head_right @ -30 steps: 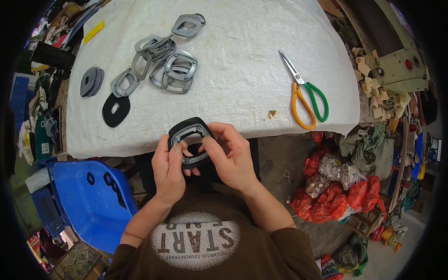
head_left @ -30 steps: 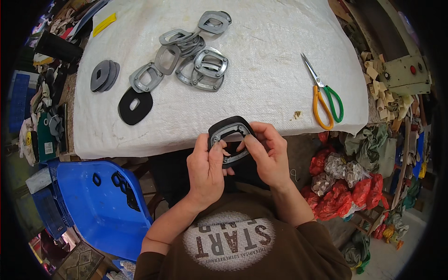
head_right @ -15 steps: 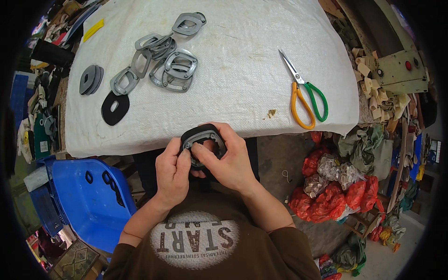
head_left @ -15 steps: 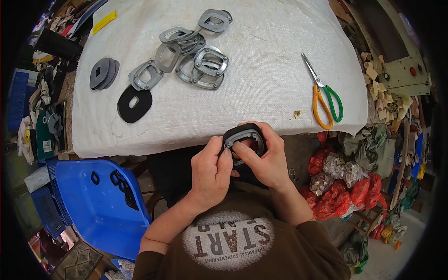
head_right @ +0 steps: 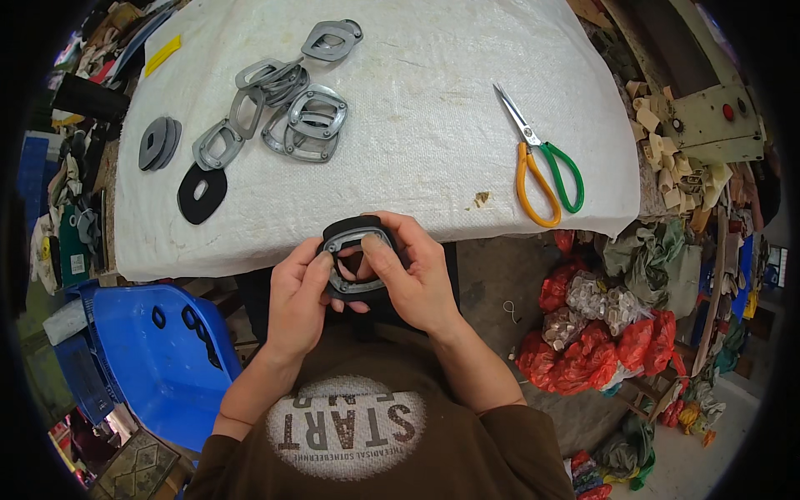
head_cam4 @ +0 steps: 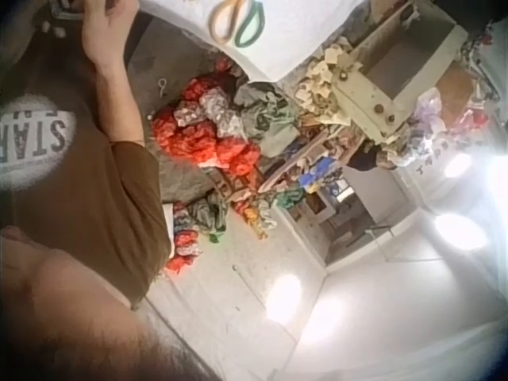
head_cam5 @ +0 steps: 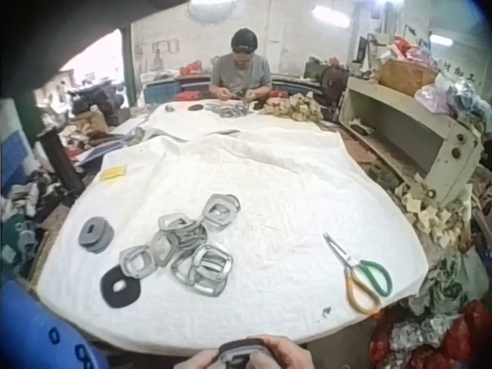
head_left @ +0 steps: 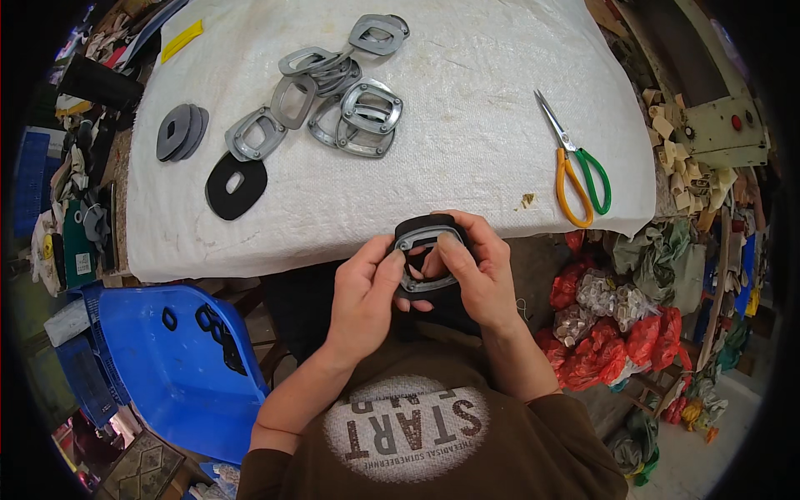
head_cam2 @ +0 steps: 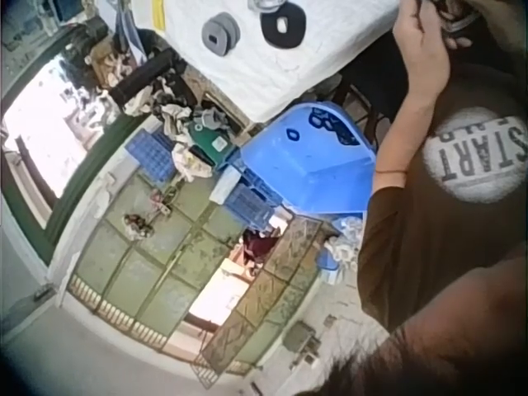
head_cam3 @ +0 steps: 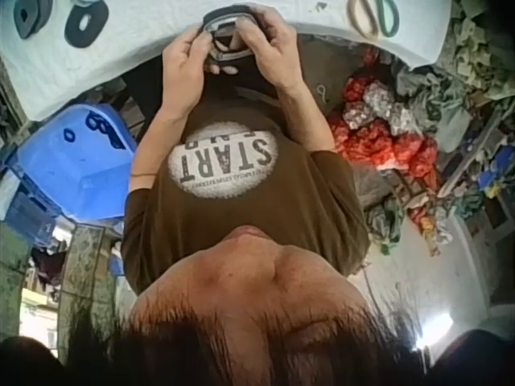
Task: The recorder assembles small black and silver shoe components by inserting metal frames into foam pads and trimming materials.
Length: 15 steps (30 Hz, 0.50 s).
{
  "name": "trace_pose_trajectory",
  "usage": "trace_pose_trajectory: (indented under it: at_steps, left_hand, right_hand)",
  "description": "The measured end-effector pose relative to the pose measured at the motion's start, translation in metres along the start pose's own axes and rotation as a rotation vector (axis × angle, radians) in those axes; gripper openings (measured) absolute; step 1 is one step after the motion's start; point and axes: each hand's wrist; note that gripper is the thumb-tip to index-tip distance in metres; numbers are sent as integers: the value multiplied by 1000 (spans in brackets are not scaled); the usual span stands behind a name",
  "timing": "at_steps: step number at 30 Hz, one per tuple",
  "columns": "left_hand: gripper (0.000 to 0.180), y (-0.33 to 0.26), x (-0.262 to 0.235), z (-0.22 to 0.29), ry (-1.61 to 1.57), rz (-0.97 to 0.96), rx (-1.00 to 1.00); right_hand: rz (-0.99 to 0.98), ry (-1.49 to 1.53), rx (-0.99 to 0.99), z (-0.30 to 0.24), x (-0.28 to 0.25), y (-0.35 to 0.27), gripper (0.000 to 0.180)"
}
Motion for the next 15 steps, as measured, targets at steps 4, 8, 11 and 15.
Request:
trace_pose_trajectory:
  at_steps: [4,8,11,15]
  left_hand:
    - [27,0,-5,-3,-286,-119,-32]
    - [23,-2,-4,0,-37,-135,-50]
    - [20,-1,-2,1,-23,-88,-36]
    - [18,-1,0,-3,-31,-52,-15]
  right_hand:
    - [28,-94,20,-2,-4,1,28]
    - [30,-66,72,-3,-1,-2,33]
    - [20,-103,53,-7,2,-4,39]
    - [-10,-238,-18,-9,-1,-10,50]
Point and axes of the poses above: each hand's wrist, its own y-axis towards the middle knuckle, its own x-axis out of the palm, z = x × y, and after that the axes turned 6 degrees about x, right-handed
